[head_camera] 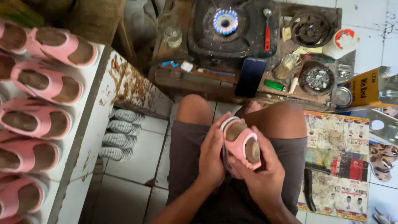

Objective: The person heats the sole of a pink sandal over a gas flame and presses it onto the upper. They then use a knife to trim excess material around the edges. The process is repeated for multiple sandals, which are placed on a nearby shelf after completion.

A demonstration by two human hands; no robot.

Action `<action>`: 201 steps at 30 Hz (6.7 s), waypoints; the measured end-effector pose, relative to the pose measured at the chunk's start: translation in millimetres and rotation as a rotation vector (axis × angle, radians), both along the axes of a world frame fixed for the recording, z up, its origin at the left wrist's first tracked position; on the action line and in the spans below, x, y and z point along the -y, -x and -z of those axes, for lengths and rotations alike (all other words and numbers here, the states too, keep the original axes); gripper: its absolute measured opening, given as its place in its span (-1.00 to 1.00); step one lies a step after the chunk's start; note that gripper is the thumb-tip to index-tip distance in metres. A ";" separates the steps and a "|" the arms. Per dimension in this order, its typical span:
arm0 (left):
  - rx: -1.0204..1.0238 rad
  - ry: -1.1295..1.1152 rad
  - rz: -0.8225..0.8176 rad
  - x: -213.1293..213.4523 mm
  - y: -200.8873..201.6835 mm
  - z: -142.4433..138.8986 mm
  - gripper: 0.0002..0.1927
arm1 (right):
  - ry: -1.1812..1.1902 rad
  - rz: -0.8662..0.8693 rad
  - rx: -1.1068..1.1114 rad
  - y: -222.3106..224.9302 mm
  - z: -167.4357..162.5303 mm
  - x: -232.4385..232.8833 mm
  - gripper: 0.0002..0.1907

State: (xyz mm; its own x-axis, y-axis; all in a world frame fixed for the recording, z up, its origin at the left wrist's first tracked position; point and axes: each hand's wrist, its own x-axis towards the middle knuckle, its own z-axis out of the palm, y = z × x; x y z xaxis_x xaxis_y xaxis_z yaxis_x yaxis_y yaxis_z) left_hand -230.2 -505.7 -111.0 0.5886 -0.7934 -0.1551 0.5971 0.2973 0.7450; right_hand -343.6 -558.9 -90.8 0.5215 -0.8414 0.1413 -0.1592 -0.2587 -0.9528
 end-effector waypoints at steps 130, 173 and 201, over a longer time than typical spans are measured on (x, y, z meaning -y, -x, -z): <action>0.150 -0.142 0.436 -3.9 3.2 -21.9 -0.17 | -0.479 -0.058 -0.061 64.4 27.6 -3.9 -0.16; -0.329 -0.004 0.262 -27.4 16.2 -16.1 -0.20 | -0.206 -0.354 -0.189 92.4 33.7 -6.0 -0.06; 0.345 -0.121 0.574 -43.1 29.6 -19.9 -0.39 | -0.022 -0.128 -0.079 89.7 1.8 16.2 -0.70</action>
State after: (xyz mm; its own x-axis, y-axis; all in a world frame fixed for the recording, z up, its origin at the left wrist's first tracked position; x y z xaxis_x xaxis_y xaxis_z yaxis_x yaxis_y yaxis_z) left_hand -259.8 -462.6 -91.1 0.1116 -0.9837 -0.1413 0.3576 -0.0929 0.9293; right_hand -433.3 -575.1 -92.6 0.6337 -0.7696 0.0784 -0.2006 -0.2613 -0.9442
